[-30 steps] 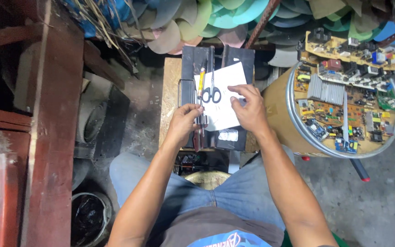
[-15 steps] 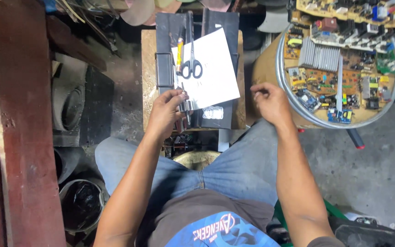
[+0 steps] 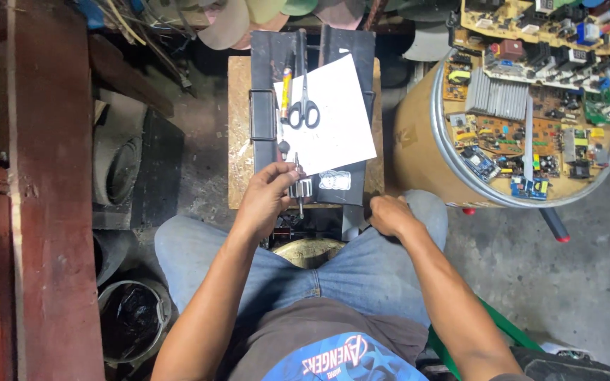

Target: Repairing a motor armature by marking specifications on paper and cutting wires with pliers

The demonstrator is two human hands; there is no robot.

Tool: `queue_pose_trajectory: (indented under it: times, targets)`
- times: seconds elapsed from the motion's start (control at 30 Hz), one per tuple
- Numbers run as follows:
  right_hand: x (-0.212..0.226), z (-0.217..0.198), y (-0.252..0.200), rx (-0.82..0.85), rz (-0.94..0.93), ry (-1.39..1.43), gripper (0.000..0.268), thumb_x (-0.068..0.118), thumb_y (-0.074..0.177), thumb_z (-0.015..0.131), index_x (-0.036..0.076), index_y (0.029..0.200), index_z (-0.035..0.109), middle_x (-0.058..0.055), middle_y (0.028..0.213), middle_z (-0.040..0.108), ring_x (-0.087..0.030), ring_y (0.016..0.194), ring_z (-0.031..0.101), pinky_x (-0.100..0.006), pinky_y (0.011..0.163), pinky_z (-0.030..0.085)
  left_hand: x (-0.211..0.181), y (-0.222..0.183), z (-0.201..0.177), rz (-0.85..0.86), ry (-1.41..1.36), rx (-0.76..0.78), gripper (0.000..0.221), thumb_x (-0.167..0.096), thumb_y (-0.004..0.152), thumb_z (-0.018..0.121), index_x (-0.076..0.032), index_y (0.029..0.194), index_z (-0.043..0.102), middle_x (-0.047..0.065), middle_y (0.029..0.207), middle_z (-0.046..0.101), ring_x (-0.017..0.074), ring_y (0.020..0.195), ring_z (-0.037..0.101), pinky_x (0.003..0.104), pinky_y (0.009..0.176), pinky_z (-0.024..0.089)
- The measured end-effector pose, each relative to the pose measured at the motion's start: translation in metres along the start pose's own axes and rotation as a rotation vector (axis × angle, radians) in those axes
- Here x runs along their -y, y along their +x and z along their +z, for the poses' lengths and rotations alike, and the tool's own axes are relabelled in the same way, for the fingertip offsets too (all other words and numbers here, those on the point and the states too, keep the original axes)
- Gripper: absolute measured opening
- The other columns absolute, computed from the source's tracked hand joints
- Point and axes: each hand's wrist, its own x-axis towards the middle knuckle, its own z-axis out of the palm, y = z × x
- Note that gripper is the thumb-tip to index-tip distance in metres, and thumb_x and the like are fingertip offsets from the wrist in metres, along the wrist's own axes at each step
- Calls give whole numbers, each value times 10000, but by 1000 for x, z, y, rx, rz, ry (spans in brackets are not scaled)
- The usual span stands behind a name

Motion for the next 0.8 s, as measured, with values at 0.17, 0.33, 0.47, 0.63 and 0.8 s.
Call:
queue_pose_trajectory:
  times: [0.17, 0.33, 0.47, 0.63, 0.8]
  targets:
    - [21, -37, -40, 129, -21, 78, 359, 316, 839, 744, 64, 1092, 784, -208, 1120, 764, -394, 1133, 695, -525, 959, 523, 7, 16, -15, 57, 61, -55, 305, -146, 892, 717, 22, 1142, 667, 106, 1019, 596, 171, 836, 643, 246, 600, 602]
    - [10, -21, -33, 97, -91, 45, 115, 211, 811, 718, 133, 850, 792, -181, 938, 774, -405, 1012, 724, -489, 846, 570, -6, 30, -18, 115, 227, -107, 405, -247, 872, 746, 28, 1163, 688, 148, 1071, 658, 178, 912, 637, 254, 638, 595]
    - [23, -55, -63, 23, -128, 210, 131, 174, 844, 679, 55, 847, 734, -222, 886, 748, -454, 970, 702, -530, 834, 548, 2, 52, -30, 217, 428, -62, 518, -236, 752, 873, 29, 1154, 678, 221, 1077, 698, 290, 955, 691, 389, 746, 607]
    - [16, -75, -78, 30, -150, 406, 125, 185, 828, 647, 61, 823, 662, -227, 807, 725, -448, 893, 690, -540, 794, 508, 7, 59, -35, 282, 702, -153, 479, -326, 691, 865, -152, 1116, 727, 86, 1083, 759, 327, 1157, 677, 455, 956, 507]
    - [26, -115, -108, -14, -239, 666, 80, 112, 799, 675, 67, 858, 705, -99, 699, 702, -228, 715, 634, -385, 693, 524, -6, 38, -21, 310, 707, -63, 520, -159, 750, 784, -2, 1236, 683, 264, 1133, 674, 474, 1079, 685, 518, 890, 575]
